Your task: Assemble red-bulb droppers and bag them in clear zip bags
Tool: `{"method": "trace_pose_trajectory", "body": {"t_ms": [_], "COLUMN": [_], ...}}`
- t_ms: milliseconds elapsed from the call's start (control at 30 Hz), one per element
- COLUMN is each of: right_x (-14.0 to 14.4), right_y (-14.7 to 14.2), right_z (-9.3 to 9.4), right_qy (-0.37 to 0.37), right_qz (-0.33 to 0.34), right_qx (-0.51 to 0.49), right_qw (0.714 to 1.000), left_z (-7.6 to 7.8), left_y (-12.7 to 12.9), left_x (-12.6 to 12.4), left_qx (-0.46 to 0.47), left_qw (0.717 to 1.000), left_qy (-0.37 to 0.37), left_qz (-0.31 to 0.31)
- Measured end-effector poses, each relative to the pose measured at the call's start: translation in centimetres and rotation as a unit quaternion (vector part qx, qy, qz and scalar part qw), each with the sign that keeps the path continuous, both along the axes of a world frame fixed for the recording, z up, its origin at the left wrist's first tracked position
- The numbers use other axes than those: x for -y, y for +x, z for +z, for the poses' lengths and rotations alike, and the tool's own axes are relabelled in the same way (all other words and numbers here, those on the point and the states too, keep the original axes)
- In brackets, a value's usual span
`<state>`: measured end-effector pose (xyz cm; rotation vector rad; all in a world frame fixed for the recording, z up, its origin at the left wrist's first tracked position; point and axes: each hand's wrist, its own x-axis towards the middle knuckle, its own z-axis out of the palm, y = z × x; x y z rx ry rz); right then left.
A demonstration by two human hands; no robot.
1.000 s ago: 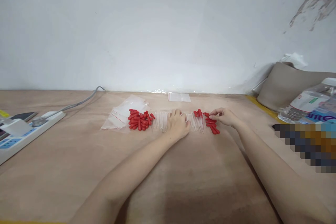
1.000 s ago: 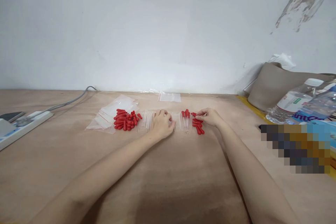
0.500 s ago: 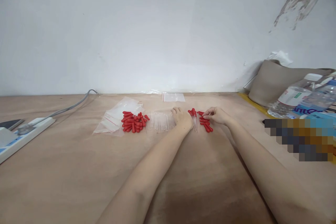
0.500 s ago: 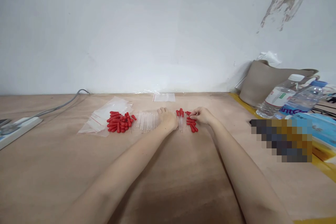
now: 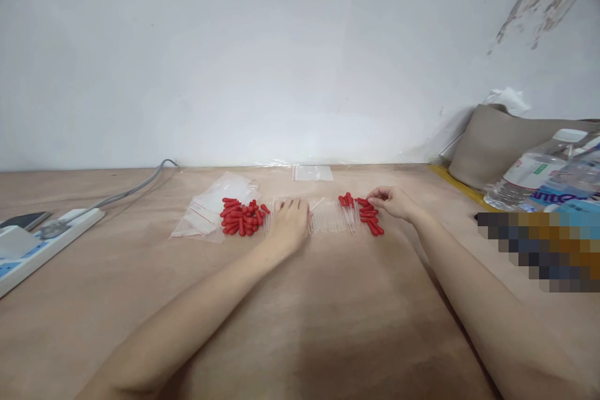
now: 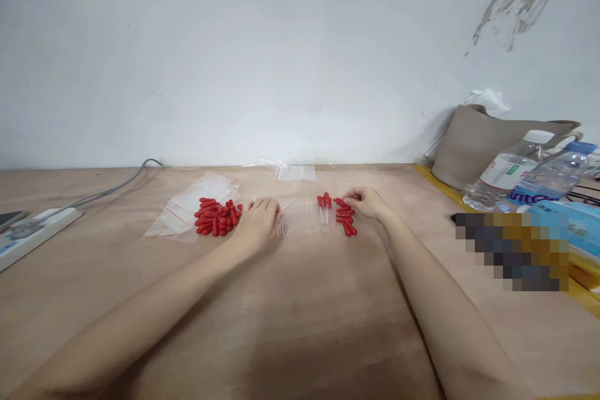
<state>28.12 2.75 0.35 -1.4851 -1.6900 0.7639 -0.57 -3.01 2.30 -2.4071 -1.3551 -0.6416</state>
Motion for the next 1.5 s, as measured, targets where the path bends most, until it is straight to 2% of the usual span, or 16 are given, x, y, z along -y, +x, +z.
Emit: {"method": "trace_pose_trajectory", "body": {"t_ms": [100,200,267,333,400,467,567,733,967,1267,1500], "right_x": [0.5,2.1,3.6,5.1,6.4,7.1,7.4,7.1,7.0,7.2,7.2], "right_y": [-1.5,-4.7,-7.2,-9.6,-11.3,-12.4,-13.0,-13.2,-13.5,-13.3,-13.1], "right_z": [1.1,1.8,1.5,0.7,-0.3,-1.2,-2.1,-2.4,-2.5,-2.6,-3.0], "right_qy": [0.051,0.104,0.156,0.198,0.219,0.222,0.227,0.245,0.255,0.265,0.276], "right_qz": [-0.013,0.056,0.129,0.174,0.189,0.164,0.145,0.167,0.179,0.199,0.214], "right_qx": [-0.008,0.033,0.077,0.089,0.086,0.069,0.052,0.042,0.025,0.073,0.101], "right_qw": [0.999,0.992,0.976,0.96,0.953,0.959,0.962,0.954,0.95,0.941,0.931], "left_z": [-1.1,-2.6,-3.4,-3.9,-4.1,-4.0,-3.8,-3.7,-3.9,-4.3,-4.1], "left_y": [-3.5,-5.8,-6.5,-6.6,-6.3,-6.0,-5.7,-5.7,-5.9,-6.2,-6.0], "left_x": [1.1,1.4,1.2,1.0,0.9,0.9,1.2,1.4,1.2,0.9,1.1], "left_qx": [0.008,0.016,0.022,0.037,0.054,0.067,0.075,0.065,0.044,0.051,0.031], "left_qw": [0.997,0.993,0.991,0.99,0.99,0.99,0.99,0.991,0.99,0.977,0.978], "left_qy": [0.003,0.02,0.031,0.037,0.035,0.024,-0.002,-0.021,-0.001,0.022,0.03], "left_qz": [-0.075,-0.118,-0.13,-0.13,-0.123,-0.119,-0.116,-0.116,-0.131,-0.204,-0.204]}}
